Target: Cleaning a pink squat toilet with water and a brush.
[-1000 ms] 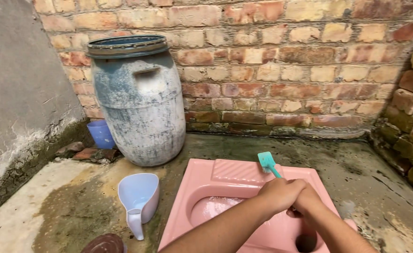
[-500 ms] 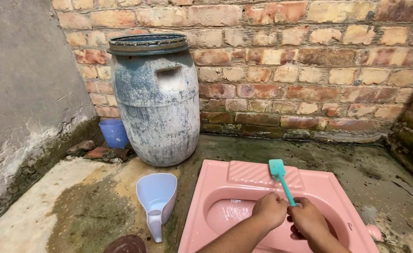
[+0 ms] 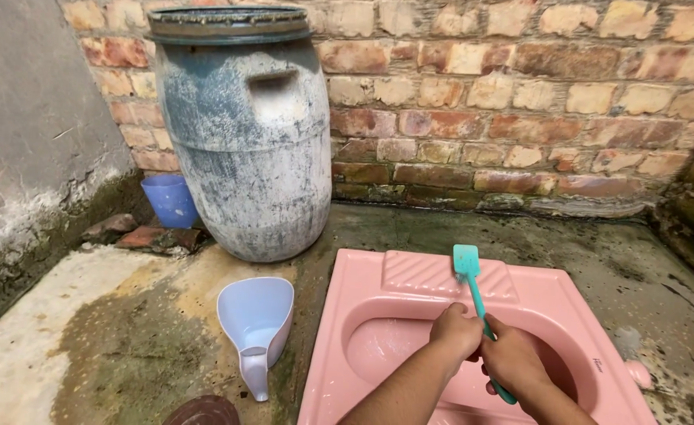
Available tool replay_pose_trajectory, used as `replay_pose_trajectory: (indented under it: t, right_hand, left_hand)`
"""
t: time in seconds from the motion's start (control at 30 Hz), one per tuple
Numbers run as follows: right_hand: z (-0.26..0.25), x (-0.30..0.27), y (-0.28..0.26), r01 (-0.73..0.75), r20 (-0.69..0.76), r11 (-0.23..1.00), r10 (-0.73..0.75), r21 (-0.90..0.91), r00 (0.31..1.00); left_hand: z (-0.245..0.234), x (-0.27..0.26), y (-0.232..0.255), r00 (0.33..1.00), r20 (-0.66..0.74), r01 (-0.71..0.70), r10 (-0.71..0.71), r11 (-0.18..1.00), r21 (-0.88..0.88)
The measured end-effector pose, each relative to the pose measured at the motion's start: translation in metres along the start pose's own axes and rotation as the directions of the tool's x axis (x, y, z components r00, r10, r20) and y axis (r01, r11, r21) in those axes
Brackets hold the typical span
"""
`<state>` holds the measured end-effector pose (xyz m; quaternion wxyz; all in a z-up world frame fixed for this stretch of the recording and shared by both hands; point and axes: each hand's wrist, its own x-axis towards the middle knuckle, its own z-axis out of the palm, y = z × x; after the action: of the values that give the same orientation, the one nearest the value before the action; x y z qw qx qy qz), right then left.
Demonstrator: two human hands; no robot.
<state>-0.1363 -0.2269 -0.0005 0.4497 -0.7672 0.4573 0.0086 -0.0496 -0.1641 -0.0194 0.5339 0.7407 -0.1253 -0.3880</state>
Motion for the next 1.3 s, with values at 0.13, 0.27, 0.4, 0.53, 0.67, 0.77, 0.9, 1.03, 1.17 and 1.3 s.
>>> replay_pose_trajectory:
  t: [0.13, 0.27, 0.4, 0.53, 0.67, 0.77, 0.9, 1.03, 1.17, 1.3]
  right_hand:
    - [0.02, -0.013, -0.011, -0.007, 0.009, 0.999, 0.008, -0.052, 1.0]
    - [0.042, -0.006, -0.015, 0.035, 0.029, 0.994, -0.032, -0.102, 0.999]
    - [0.076, 0.026, 0.002, 0.093, 0.058, 0.966, -0.081, -0.243, 0.995]
    - [0.084, 0.033, 0.013, 0.138, 0.072, 0.926, -0.12, -0.351, 0.99]
    - [0.075, 0.039, 0.018, 0.095, -0.009, 0.908, -0.108, -0.407, 0.994]
    - [0.067, 0.022, 0.006, -0.03, -0.082, 0.966, 0.009, -0.256, 0.997]
    - [0.079, 0.038, 0.01, -0.017, -0.039, 0.995, 0.013, -0.096, 0.999]
    - [0.089, 0.023, 0.0, 0.061, 0.063, 0.99, -0.053, -0.126, 0.997]
    - [0.077, -0.013, -0.022, 0.063, 0.078, 0.988, -0.053, -0.141, 0.996]
    - [0.079, -0.001, -0.003, -0.032, -0.04, 0.989, 0.026, -0.144, 0.999]
  left_hand:
    - [-0.012, -0.007, -0.005, 0.999, -0.047, -0.012, 0.019, 0.987, 0.16]
    - [-0.028, 0.024, -0.038, 0.952, -0.129, -0.229, 0.277, 0.926, 0.3]
    - [-0.062, 0.026, -0.049, 0.772, 0.048, -0.495, 0.634, 0.553, 0.67]
    - [-0.07, 0.038, -0.066, 0.861, -0.024, -0.399, 0.508, 0.704, 0.587]
    - [-0.057, 0.032, -0.055, 0.853, -0.074, -0.413, 0.517, 0.755, 0.509]
    - [-0.049, 0.004, -0.033, 0.958, 0.033, -0.275, 0.286, 0.875, 0.399]
    - [-0.052, 0.017, -0.038, 0.994, -0.002, -0.099, 0.106, 0.932, 0.348]
    - [-0.073, 0.016, -0.045, 0.995, -0.097, -0.021, 0.033, 0.992, 0.126]
    - [-0.08, -0.002, -0.033, 0.991, -0.123, -0.021, 0.045, 0.981, 0.191]
    - [-0.081, -0.029, -0.015, 1.0, -0.012, 0.005, -0.002, 0.946, 0.324]
